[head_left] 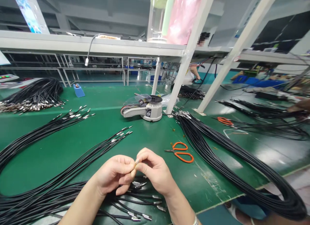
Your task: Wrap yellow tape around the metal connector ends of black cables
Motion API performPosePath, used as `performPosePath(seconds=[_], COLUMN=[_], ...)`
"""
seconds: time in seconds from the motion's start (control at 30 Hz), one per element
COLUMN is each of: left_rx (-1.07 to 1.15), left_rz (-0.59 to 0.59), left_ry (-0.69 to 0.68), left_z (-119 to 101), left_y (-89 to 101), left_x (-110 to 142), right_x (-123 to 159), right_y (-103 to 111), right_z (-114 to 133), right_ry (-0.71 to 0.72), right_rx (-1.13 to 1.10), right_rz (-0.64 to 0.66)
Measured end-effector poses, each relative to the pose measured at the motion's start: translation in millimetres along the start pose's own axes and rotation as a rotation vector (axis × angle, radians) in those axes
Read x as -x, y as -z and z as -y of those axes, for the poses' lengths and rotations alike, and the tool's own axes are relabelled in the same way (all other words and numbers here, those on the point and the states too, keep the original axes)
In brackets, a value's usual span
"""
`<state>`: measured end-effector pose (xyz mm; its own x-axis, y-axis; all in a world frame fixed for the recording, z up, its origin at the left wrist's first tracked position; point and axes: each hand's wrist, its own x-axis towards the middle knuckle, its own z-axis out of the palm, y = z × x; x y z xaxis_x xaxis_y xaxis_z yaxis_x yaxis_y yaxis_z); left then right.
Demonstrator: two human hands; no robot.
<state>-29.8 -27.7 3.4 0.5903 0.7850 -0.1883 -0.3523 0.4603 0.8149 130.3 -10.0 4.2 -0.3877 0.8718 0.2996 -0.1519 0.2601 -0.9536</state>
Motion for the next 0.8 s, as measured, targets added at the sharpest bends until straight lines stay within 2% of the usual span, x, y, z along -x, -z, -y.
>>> performPosePath(seconds=[0.13, 0.2, 0.43, 0.57, 0.67, 0.8], left_rx=[-0.253, -0.393, -0.667, -0.790, -0.859, -0.868], left_rz=[-0.196, -0.277, -0.333, -0.395, -0.349, -0.178], left_ry=[-0.148, -0.185, -0.188, -0.222, -0.267, -0.142], left_z=[2.5, 4.4, 5.9, 10.5, 14.9, 9.7], left_y=[-10.4, -14.9, -27.0, -30.5, -32.0, -35.0], left_x=[-1.9, -2.2, -0.5, -1.7, -3.7, -2.6], right_x=[1.3, 2.1, 6.6, 14.8, 22.7, 29.0], right_y=[15.4, 20.8, 18.4, 19.3, 26.3, 37.9], right_z=[7.9, 12.9, 19.7, 23.1, 27.6, 23.7], right_ry=[-0.182, -0.228, -0.247, -0.234, -0.288, -0.360], right_rx=[-0.030, -0.011, 0.151, 0.205, 0.226, 0.222], right_rz=[-0.018, -0.030, -0.076, -0.042, 0.034, 0.121])
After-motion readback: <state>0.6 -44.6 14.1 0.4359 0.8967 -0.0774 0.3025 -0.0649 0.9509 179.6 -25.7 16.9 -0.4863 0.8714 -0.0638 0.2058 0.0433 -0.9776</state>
